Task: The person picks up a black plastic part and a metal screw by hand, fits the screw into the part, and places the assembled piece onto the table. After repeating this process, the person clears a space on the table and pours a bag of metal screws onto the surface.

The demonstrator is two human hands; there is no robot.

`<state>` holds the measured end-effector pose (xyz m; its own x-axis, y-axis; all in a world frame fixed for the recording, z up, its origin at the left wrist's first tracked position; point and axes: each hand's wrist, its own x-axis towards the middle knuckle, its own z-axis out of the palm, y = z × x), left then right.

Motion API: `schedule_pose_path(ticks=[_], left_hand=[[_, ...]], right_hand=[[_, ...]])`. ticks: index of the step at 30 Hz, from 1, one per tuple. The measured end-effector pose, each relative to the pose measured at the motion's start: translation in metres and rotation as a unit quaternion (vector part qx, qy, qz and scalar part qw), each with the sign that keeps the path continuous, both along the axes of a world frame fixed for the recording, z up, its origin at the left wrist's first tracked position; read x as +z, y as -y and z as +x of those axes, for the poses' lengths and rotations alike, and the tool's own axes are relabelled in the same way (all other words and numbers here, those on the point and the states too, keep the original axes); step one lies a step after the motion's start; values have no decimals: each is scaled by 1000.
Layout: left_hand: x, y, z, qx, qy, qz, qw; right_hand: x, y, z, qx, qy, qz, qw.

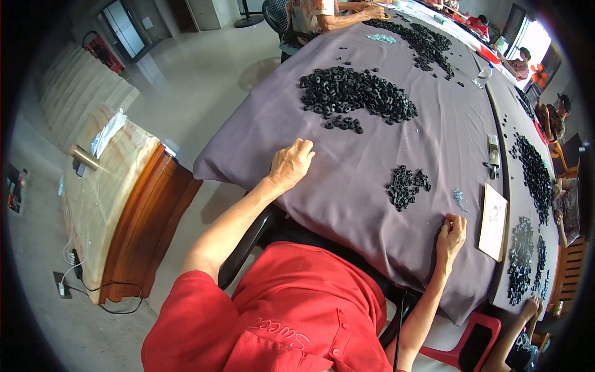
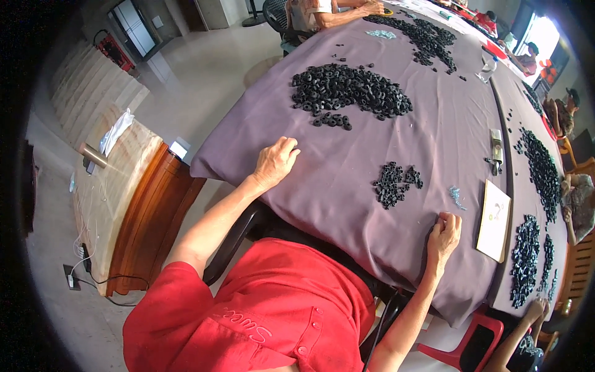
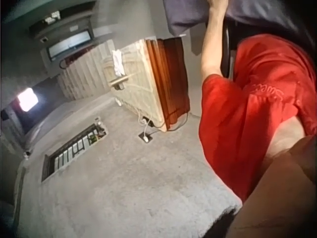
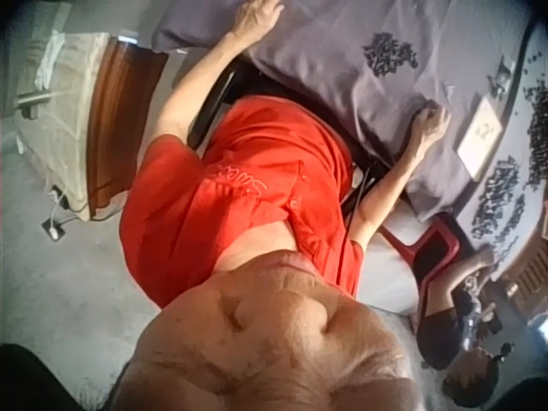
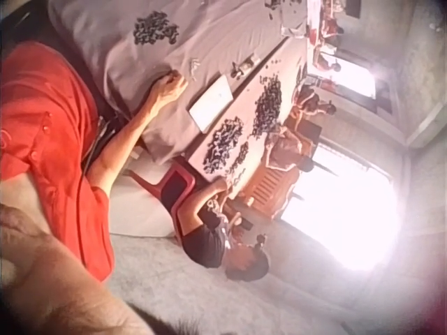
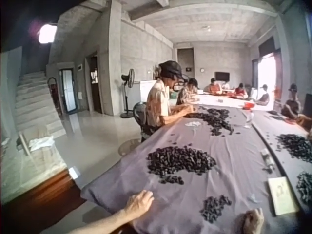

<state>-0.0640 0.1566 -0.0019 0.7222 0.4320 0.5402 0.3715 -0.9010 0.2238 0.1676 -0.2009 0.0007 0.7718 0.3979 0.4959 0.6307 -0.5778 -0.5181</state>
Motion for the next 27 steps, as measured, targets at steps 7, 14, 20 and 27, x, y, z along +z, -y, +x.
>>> schedule_pose_path(ticks=[7,14,20,27], left_hand=[[27,-29,-56,-14,265,-422,867],[5,-5,-153,43,161,-152,974],[-65,0,-168,-20,-6,-122,992],[-165,-47,-162,-97,-211,-22,972]], right_hand=[[-8,4,11,4,36,-16,999],[-11,9,17,5,21,-32,999],[-11,5,14,6,21,-29,999],[-3,0,8,-4,-9,-28,1000]])
